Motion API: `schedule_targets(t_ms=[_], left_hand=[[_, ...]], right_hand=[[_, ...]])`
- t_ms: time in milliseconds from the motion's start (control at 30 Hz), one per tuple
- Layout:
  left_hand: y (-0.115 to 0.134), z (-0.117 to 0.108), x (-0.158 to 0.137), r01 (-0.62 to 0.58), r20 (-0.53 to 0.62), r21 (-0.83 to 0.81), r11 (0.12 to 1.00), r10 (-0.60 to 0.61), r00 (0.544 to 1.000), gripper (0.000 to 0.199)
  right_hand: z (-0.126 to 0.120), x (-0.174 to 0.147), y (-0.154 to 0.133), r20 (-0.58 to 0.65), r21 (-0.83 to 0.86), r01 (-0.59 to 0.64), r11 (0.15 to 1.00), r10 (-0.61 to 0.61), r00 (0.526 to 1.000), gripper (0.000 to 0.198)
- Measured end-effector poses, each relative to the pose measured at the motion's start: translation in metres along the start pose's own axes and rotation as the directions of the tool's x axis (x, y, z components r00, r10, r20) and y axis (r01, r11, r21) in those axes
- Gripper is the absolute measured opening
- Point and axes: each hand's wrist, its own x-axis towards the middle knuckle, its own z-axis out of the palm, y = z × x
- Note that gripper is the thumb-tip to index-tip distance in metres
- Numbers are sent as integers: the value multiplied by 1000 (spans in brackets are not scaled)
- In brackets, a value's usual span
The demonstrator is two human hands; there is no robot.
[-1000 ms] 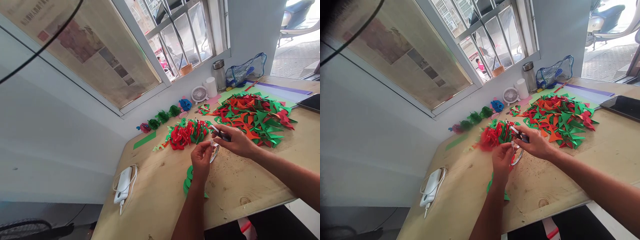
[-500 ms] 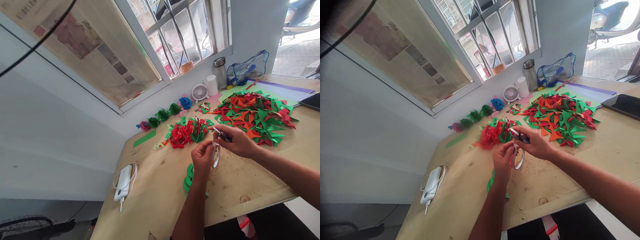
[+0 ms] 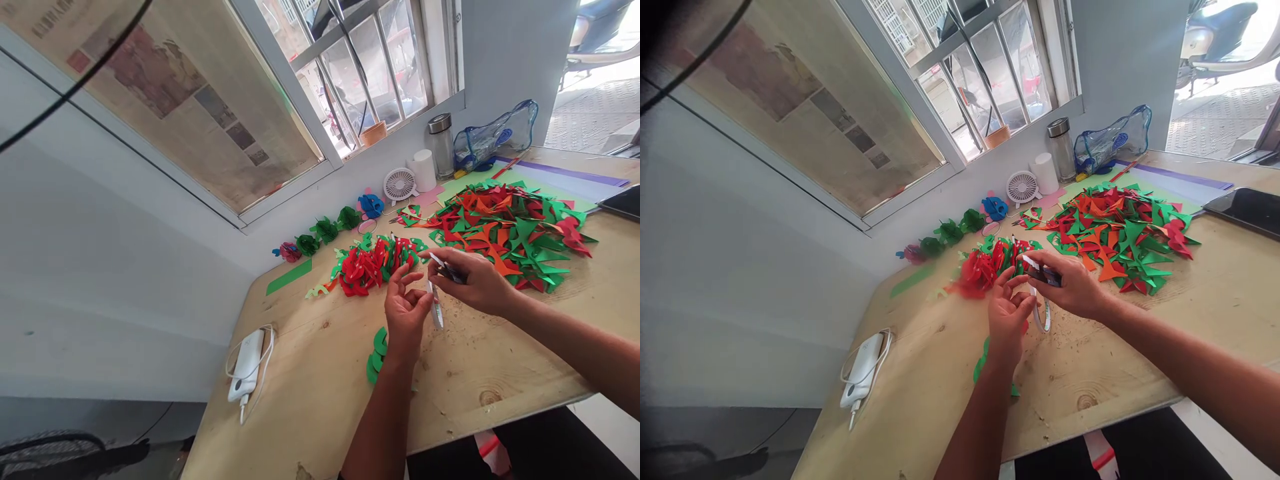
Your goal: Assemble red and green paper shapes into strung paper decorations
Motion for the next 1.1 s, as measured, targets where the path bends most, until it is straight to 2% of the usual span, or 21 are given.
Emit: schedule_targets(t_ms=[133,233,567,700,800,900,1000,1100], left_hand=[[-1,1,-3,-93,107,76,993,84,991,59],[-2,1,-6,-158,149,112,981,140,979,58],[4,1,-8,-207,151,168,964,182,972,52],[5,1,-10,-242,154,287,927,205,967,50],[7,3,-11,-304,197,496,814,236,952,44],[8,9,-10,-399,290,680,616,274,917,41],[4,20,-4,-438,346,777,452,275,897,39],[-4,34,4,-430,356,825,366,255,899,29]], right_hand=[[3,3,9,-101,-81,-74,994,66,993,30],[4,4,13,-133,-158,-98,983,77,988,28],[7,3,21,-83,-282,-83,956,62,995,32],[0,8,32,-170,-340,-158,927,105,980,33],[-6,12,39,-256,-291,-247,924,173,951,33],[-10,14,40,-289,-250,-280,927,205,935,33],[-12,14,38,-304,-233,-302,924,225,926,33],[-13,14,39,-306,-248,-339,908,258,916,34]])
